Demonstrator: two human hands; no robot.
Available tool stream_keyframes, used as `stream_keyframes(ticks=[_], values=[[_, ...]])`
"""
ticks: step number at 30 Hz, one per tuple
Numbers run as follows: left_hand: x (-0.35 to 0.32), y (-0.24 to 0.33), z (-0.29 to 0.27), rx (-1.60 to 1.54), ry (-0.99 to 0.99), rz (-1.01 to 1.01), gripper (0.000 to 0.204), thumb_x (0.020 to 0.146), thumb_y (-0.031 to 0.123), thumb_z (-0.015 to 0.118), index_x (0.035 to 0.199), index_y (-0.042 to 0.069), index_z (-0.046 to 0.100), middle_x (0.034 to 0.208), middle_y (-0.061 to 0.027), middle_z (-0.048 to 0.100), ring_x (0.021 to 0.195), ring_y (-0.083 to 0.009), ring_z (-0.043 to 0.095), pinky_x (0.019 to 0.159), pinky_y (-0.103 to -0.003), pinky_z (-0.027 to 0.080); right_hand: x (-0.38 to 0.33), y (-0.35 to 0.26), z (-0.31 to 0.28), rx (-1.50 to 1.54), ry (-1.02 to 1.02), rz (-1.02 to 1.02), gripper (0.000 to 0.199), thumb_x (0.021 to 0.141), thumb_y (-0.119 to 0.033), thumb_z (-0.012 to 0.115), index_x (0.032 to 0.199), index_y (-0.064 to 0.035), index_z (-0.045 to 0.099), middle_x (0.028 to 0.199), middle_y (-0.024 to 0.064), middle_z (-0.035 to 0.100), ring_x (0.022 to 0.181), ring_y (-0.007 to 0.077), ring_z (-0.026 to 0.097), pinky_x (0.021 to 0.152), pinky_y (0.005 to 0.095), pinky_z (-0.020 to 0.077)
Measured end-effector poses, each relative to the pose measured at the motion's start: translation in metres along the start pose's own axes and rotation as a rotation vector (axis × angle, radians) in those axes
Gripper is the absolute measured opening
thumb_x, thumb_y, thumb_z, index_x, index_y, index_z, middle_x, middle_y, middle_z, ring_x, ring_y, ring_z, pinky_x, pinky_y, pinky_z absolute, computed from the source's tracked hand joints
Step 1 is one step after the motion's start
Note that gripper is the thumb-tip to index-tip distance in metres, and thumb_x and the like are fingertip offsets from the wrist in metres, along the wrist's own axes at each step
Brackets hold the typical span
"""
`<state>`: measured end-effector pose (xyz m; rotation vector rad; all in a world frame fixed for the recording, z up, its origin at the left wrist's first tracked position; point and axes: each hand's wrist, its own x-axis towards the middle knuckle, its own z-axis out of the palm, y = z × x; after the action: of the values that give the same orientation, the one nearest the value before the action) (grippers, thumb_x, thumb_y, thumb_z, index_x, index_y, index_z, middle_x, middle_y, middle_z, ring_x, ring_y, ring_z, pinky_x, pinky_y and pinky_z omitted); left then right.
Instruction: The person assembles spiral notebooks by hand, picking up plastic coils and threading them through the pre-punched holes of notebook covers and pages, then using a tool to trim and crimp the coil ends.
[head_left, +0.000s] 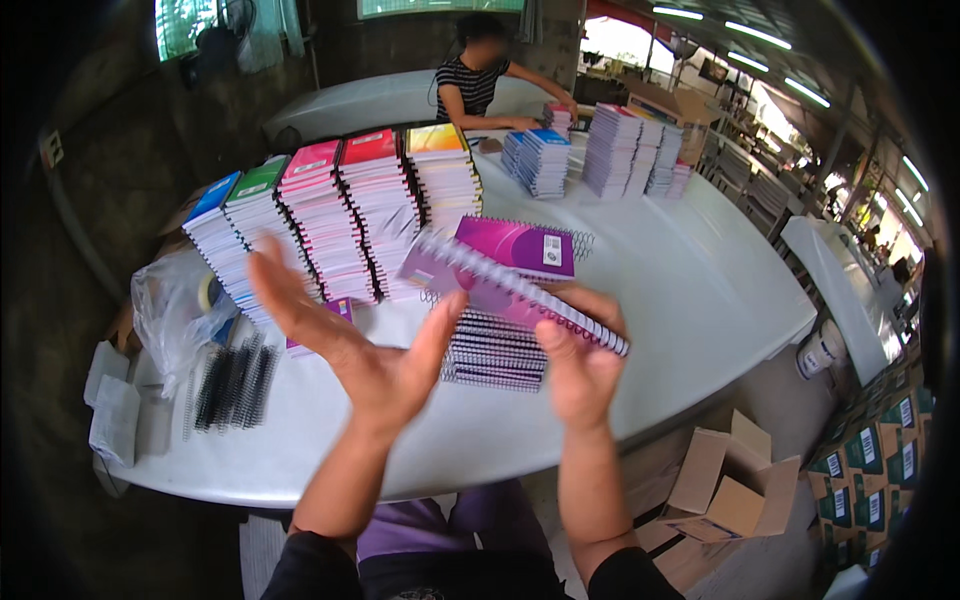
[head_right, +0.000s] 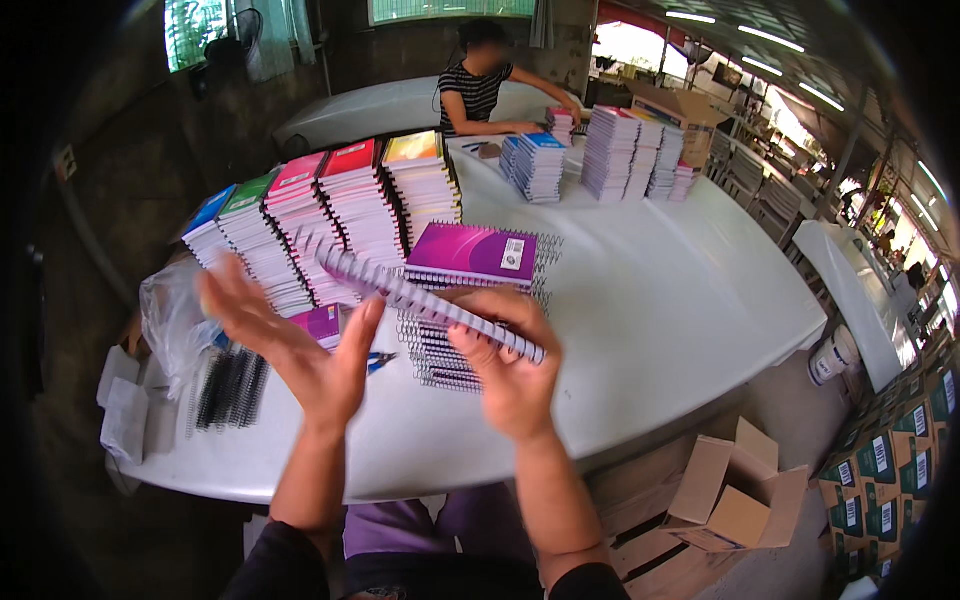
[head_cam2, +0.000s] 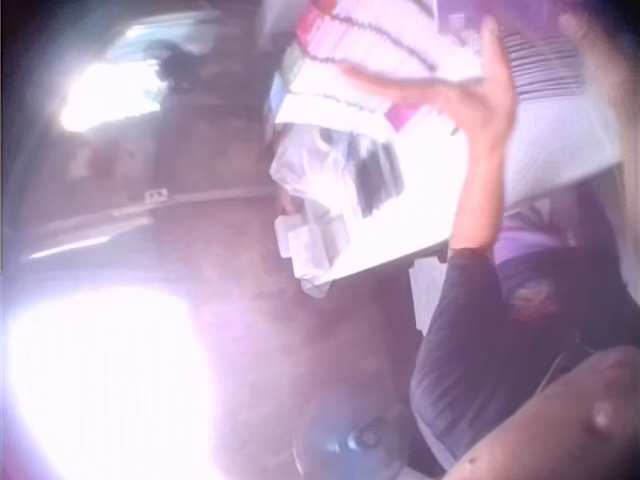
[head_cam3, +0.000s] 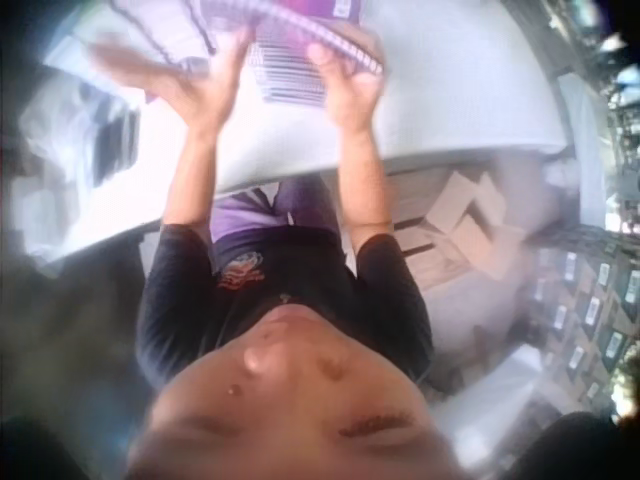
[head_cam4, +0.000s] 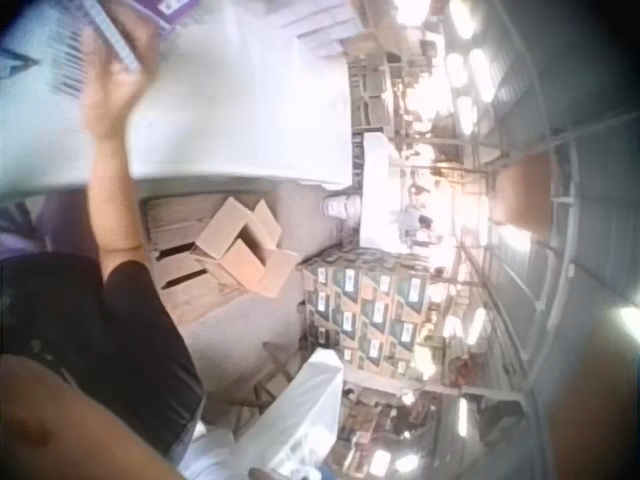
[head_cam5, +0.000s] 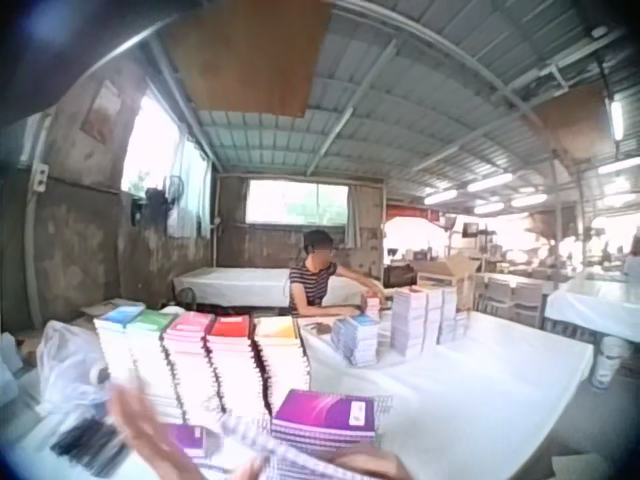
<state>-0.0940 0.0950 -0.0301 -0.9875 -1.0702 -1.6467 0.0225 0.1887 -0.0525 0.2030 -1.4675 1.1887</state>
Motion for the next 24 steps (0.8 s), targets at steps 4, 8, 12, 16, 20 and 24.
stream_keyframes(ticks=[4,8,12,16,20,24], values=[[0.048,-0.015,0.017,0.18,-0.759,0.361,0.032,0.061,0.006,0.07,0.09,0.015,0.064,0.093,0.0041,0.063,0.095,-0.0168,0.057,0.089,-0.037,0.036,0.063,-0.006,-0.051,-0.453,-0.324,-0.235,0.027,0.067,0.003,0.067,0.092,-0.0066,0.067,0.1,0.0082,0.065,0.096,0.0206,0.056,0.088,0.0358,0.0356],[0.017,-0.073,0.045,0.097,-0.805,0.27,0.031,0.067,0.001,0.067,0.096,0.008,0.063,0.098,-0.0071,0.063,0.094,-0.0261,0.059,0.082,-0.035,0.044,0.083,0.016,-0.067,-0.92,-0.473,-0.173,0.032,0.068,-0.003,0.064,0.101,-0.0073,0.065,0.113,0.0065,0.06,0.111,0.0225,0.049,0.094,0.0364,0.0331],[-0.027,-0.097,0.025,-0.135,-0.876,-0.126,0.032,0.078,0.023,0.067,0.105,0.006,0.06,0.106,-0.0114,0.061,0.101,-0.0279,0.058,0.084,-0.038,0.044,0.045,0.047,-0.092,-0.614,-0.517,0.128,0.044,0.084,-0.017,0.054,0.124,-0.0012,0.049,0.132,0.0167,0.046,0.127,0.0286,0.037,0.107,0.0374,0.0238],[-0.061,-0.09,0.034,-0.181,-0.486,-0.465,0.022,0.082,0.017,0.065,0.099,0.002,0.061,0.095,-0.01,0.062,0.084,-0.0182,0.058,0.076,-0.028,0.045,0.011,0.067,-0.054,-0.594,-0.023,0.142,0.057,0.095,-0.03,0.041,0.137,0.0057,0.026,0.134,0.0287,0.038,0.127,0.0365,0.036,0.104,0.0368,0.0294],[-0.081,-0.068,0.055,-0.202,-0.183,-0.675,0.012,0.087,0.012,0.059,0.092,0.0,0.057,0.081,-0.0024,0.057,0.07,-0.0079,0.05,0.065,-0.022,0.042,0.003,0.083,-0.032,-0.671,0.252,0.077,0.051,0.097,-0.028,0.039,0.135,0.0042,0.03,0.129,0.0266,0.045,0.119,0.0354,0.047,0.095,0.037,0.0392],[-0.08,-0.076,0.05,-0.243,-0.211,-0.666,0.015,0.089,0.012,0.055,0.099,0.001,0.055,0.084,-0.0038,0.056,0.074,-0.0096,0.05,0.066,-0.023,0.042,0.001,0.085,-0.022,-0.66,0.321,0.084,0.044,0.096,-0.024,0.04,0.131,0.0038,0.039,0.126,0.0247,0.049,0.115,0.0331,0.051,0.093,0.0359,0.0418]])
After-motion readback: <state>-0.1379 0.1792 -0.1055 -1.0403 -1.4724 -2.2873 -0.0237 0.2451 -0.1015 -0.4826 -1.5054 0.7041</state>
